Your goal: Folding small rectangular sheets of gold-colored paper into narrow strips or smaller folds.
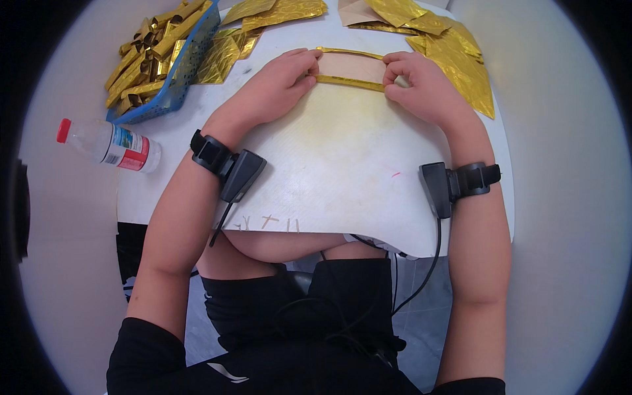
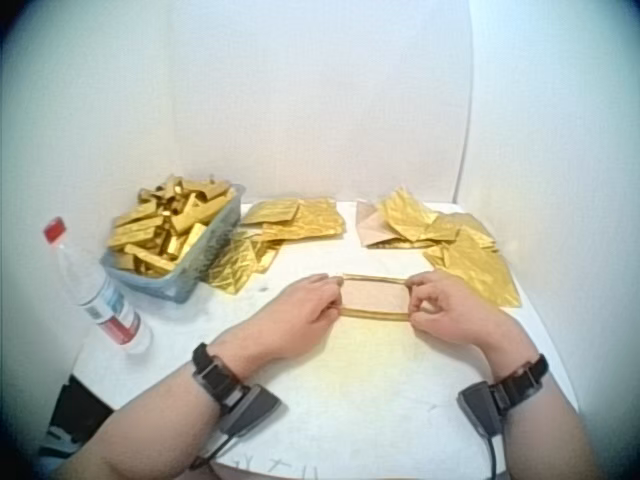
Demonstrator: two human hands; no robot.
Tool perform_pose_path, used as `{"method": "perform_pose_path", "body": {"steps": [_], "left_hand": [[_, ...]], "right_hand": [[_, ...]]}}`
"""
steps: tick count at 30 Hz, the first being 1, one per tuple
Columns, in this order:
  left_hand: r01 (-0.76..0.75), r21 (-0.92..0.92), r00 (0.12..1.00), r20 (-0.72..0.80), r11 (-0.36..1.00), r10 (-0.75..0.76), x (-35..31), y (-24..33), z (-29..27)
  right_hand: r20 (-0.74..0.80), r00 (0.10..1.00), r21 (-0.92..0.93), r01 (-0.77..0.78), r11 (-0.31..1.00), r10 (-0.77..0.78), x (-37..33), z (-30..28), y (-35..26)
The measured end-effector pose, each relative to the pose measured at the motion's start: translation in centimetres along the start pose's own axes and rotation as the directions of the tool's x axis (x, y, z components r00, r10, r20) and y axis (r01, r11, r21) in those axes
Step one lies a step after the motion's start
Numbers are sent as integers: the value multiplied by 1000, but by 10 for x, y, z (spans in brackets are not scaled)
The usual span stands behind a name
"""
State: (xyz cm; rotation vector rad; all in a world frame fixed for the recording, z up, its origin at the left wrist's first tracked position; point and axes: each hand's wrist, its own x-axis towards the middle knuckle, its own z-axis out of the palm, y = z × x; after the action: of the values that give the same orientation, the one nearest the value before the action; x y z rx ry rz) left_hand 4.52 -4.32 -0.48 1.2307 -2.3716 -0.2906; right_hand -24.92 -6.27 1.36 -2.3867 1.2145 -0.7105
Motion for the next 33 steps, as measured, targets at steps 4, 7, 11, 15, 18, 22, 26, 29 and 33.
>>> {"method": "perform_pose_path", "body": {"steps": [4, 7, 11, 15, 18, 22, 26, 29, 33], "left_hand": [[24, -45, 995, -98, 999, -28, -4, 6, -1], [172, 11, 983, -72, 985, -171, -1, 16, -10], [209, 32, 970, -138, 977, -202, -3, 19, -12], [232, -65, 957, -161, 971, -239, -5, 19, -9], [206, -93, 942, -250, 974, -223, -6, 9, -1], [179, -138, 916, -338, 974, -216, 4, 7, 8], [243, -128, 921, -279, 962, -270, 5, 8, 10], [190, 5, 943, -278, 982, -181, 5, 4, 11], [184, 70, 942, -299, 980, -156, 4, 2, 13]], "right_hand": [[-10, 1000, 68, -24, 997, 25, 2, 2, 8], [-11, 997, 125, -75, 989, 77, 5, 2, 15], [-9, 996, 128, -89, 988, 91, 5, -3, 9], [-11, 998, 136, -57, 989, 60, 5, -3, 14], [-62, 998, 133, -12, 991, 20, 7, 1, 7], [-143, 989, 43, -30, 999, 36, 13, 8, 6], [-156, 985, 37, -64, 997, 69, 14, 14, 8], [-167, 985, -6, -34, 999, 33, 16, 14, 8], [-166, 985, -42, -61, 997, 53, 17, 14, 6]]}}
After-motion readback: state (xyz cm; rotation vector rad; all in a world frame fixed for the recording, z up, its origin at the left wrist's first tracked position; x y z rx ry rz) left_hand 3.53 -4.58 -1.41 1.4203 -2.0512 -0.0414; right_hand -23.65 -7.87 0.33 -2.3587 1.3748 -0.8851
